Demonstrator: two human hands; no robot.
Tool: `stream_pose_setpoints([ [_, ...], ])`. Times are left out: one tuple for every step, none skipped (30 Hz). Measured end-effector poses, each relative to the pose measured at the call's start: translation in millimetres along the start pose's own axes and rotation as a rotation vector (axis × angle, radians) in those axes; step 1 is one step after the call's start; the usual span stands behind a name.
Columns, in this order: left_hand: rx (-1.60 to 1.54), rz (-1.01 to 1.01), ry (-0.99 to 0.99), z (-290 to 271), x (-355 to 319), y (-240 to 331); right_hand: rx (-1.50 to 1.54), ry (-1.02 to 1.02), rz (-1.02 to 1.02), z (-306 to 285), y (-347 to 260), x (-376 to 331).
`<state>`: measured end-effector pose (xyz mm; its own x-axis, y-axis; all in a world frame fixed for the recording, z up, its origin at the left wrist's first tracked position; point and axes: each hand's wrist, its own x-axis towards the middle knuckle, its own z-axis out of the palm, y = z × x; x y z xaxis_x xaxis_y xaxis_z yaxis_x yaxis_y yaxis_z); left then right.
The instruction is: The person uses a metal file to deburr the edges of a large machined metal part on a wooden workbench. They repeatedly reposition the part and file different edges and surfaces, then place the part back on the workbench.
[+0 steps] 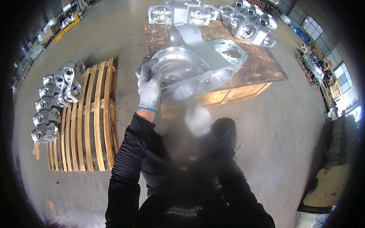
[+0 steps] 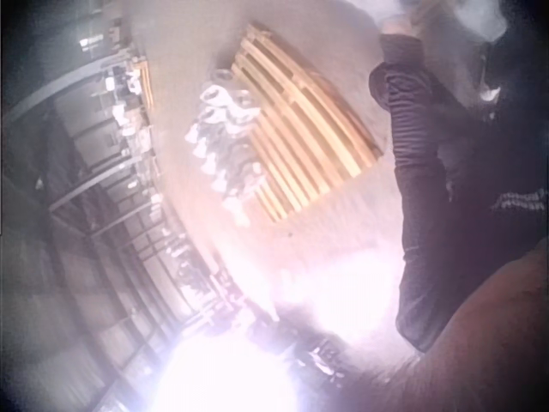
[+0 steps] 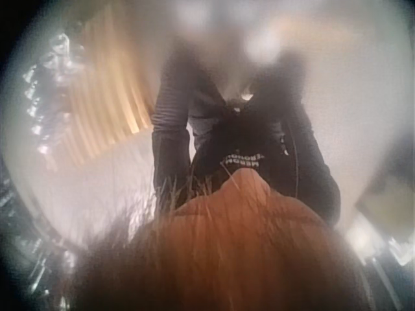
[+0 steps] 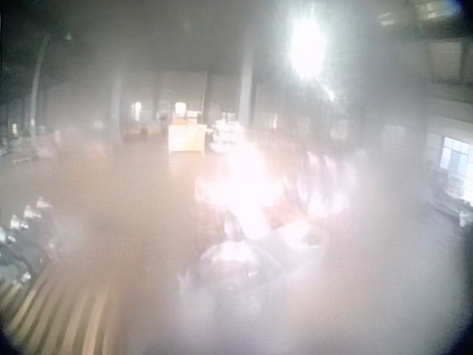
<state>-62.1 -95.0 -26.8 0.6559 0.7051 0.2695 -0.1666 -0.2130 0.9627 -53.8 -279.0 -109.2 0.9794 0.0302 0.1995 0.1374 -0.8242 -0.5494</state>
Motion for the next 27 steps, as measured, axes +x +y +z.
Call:
stream_pose_setpoints([
  [0.002, 0.027, -0.004, 0.4, -5.7, 0.8, -0.032, -0.006, -0.030, 3.9, -4.5, -10.2],
  [-0.002, 0.070, -0.004, 0.1, -9.9, 1.9, 0.031, 0.054, -0.039, 8.2, -11.0, -20.6],
  [0.068, 0.029, -0.002, 1.3, -14.1, 3.4, 0.129, -0.014, -0.109, 6.2, -13.4, -26.4],
  [0.060, 0.052, 0.012, 1.1, -16.5, 5.0, 0.203, -0.074, -0.140, 4.4, -18.0, -32.6],
  [0.048, 0.083, 0.018, 1.9, -18.7, 6.7, 0.196, -0.083, -0.139, 0.4, -22.8, -36.6],
  [0.035, 0.108, 0.015, 2.5, -19.4, 8.4, 0.228, -0.062, -0.225, -4.8, -28.7, -39.0],
  [-0.017, 0.108, 0.017, 3.0, -19.6, 9.9, 0.241, -0.090, -0.290, -13.7, -32.6, -38.9],
  [-0.068, 0.098, 0.011, 3.0, -19.5, 11.1, 0.253, -0.117, -0.351, -24.6, -36.8, -38.1],
  [-0.128, 0.106, 0.002, 2.5, -17.7, 12.3, 0.288, -0.156, -0.387, -35.4, -42.6, -33.2],
  [-0.079, 0.088, 0.004, 1.8, -16.0, 13.3, 0.325, -0.195, -0.420, -46.9, -49.2, -25.4],
  [-0.035, 0.083, 0.000, 0.4, -14.5, 13.8, 0.356, -0.248, -0.434, -59.2, -54.4, -17.9],
  [0.012, 0.077, 0.002, -1.3, -13.0, 14.2, 0.338, -0.332, -0.414, -73.4, -56.6, -9.5],
  [0.055, 0.076, -0.013, -2.1, -12.3, 14.1, 0.313, -0.431, -0.380, -90.2, -54.3, 2.4],
  [0.045, 0.102, -0.019, -3.7, -11.0, 13.7, 0.316, -0.459, -0.440, -102.2, -54.4, 16.4],
  [0.045, 0.087, -0.027, -5.1, -10.9, 12.6, 0.321, -0.397, -0.492, -112.2, -52.5, 30.5],
  [0.050, 0.068, -0.036, -6.3, -10.1, 11.3, 0.310, -0.295, -0.561, -117.9, -50.1, 43.0],
  [0.109, 0.153, -0.029, -8.1, -9.8, 9.6, 0.406, -0.194, -0.705, -125.8, -42.5, 57.7],
  [0.077, 0.125, -0.044, -8.8, -9.6, 7.6, 0.429, -0.169, -0.707, -130.2, -32.4, 68.3],
  [0.045, 0.100, -0.056, -10.7, -8.4, 5.8, 0.439, -0.301, -0.593, -133.8, -18.2, 74.1],
  [0.000, 0.108, -0.072, -10.7, -8.0, 3.8, 0.466, -0.326, -0.504, -128.9, -6.8, 75.1],
  [0.085, 0.093, -0.077, -12.5, -6.3, 2.3, 0.456, -0.388, -0.424, -122.4, 6.6, 76.1],
  [0.081, 0.102, -0.081, -12.1, -6.6, 1.0, 0.462, -0.427, -0.338, -114.9, 20.7, 76.2],
  [0.066, 0.131, -0.070, -11.3, -5.4, 0.5, 0.590, -0.364, -0.350, -94.9, 27.3, 68.2],
  [0.050, 0.163, -0.057, -9.7, -5.6, 0.7, 0.733, -0.281, -0.399, -76.0, 32.9, 60.4],
  [0.034, 0.142, -0.049, -8.5, -7.2, 2.1, 0.770, -0.334, -0.294, -59.0, 38.9, 50.7],
  [0.014, 0.125, -0.038, -7.0, -8.7, 4.2, 0.658, -0.299, -0.266, -41.9, 42.0, 38.3],
  [-0.012, 0.115, -0.027, -5.4, -11.6, 6.7, 0.962, -0.301, -0.251, -18.6, 33.1, 21.8],
])
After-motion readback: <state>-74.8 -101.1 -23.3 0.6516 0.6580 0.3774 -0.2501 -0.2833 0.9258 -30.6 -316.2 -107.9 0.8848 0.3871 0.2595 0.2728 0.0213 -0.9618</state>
